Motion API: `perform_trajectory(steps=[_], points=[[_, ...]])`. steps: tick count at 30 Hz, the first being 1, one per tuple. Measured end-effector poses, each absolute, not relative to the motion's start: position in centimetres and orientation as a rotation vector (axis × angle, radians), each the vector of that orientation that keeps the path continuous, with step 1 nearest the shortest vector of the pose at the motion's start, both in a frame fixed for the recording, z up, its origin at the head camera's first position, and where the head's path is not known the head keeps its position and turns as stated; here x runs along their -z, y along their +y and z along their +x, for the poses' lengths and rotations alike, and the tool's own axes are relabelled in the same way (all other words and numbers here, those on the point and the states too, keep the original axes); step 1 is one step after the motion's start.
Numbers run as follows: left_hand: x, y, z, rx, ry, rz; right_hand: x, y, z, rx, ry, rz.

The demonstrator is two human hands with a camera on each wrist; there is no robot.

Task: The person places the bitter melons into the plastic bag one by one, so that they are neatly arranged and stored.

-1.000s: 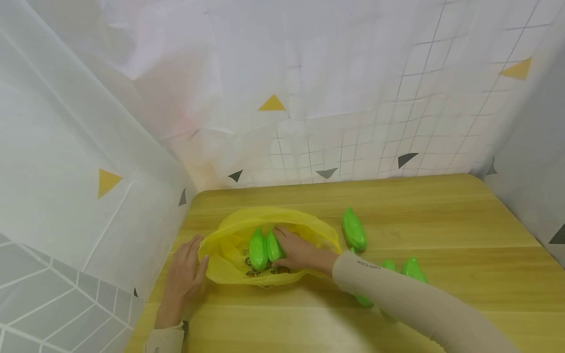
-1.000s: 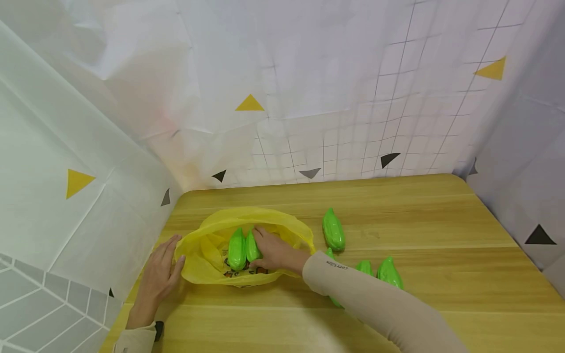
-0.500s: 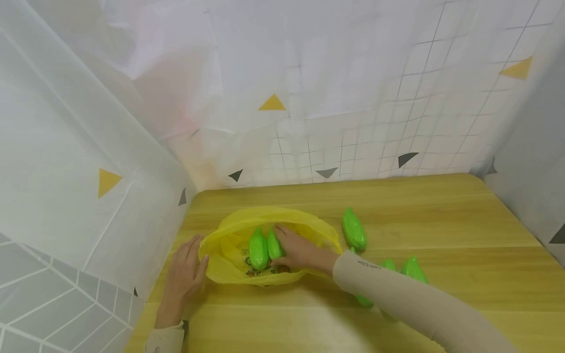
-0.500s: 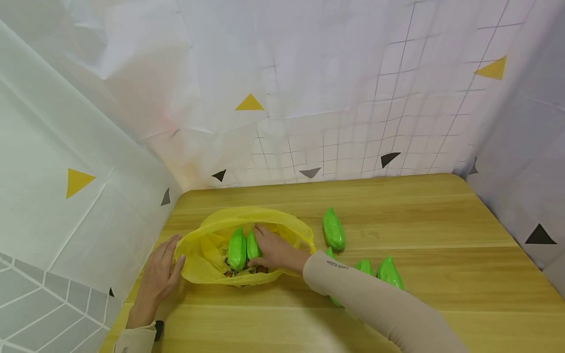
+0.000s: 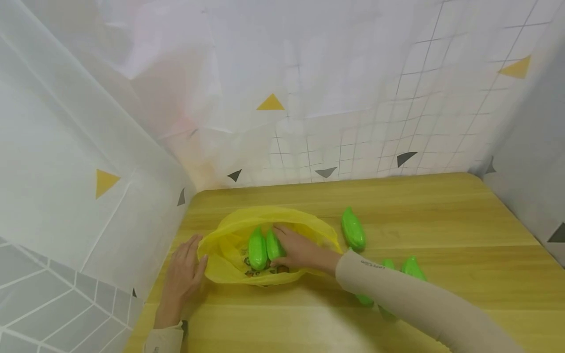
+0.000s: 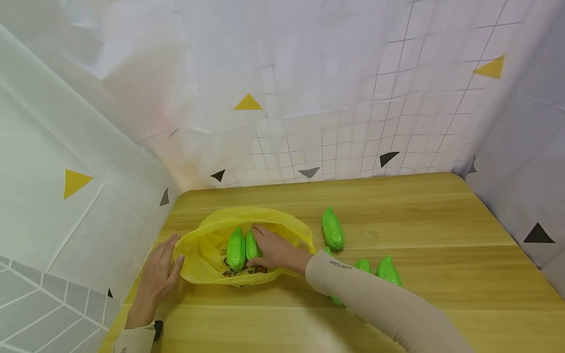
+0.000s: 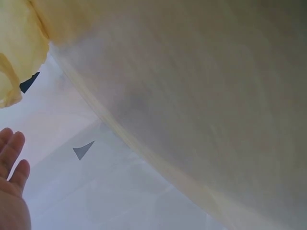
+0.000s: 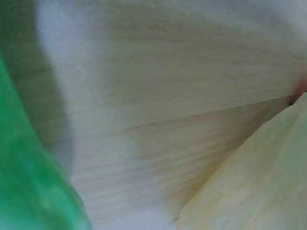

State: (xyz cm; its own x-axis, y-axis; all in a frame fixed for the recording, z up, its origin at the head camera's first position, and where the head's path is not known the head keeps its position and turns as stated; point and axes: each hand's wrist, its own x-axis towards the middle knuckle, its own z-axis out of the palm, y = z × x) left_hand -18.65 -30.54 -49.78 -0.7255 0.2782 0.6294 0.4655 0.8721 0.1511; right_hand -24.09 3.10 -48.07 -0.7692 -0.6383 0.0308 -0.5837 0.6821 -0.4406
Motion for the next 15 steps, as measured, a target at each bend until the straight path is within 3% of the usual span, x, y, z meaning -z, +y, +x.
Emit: perform_trajectory(steps=[15], points=[[49.8, -30.7, -18.6, 0.396, -2.410, -0.520, 44.9, 3.4, -22.5, 0.762, 2.750, -1.165]])
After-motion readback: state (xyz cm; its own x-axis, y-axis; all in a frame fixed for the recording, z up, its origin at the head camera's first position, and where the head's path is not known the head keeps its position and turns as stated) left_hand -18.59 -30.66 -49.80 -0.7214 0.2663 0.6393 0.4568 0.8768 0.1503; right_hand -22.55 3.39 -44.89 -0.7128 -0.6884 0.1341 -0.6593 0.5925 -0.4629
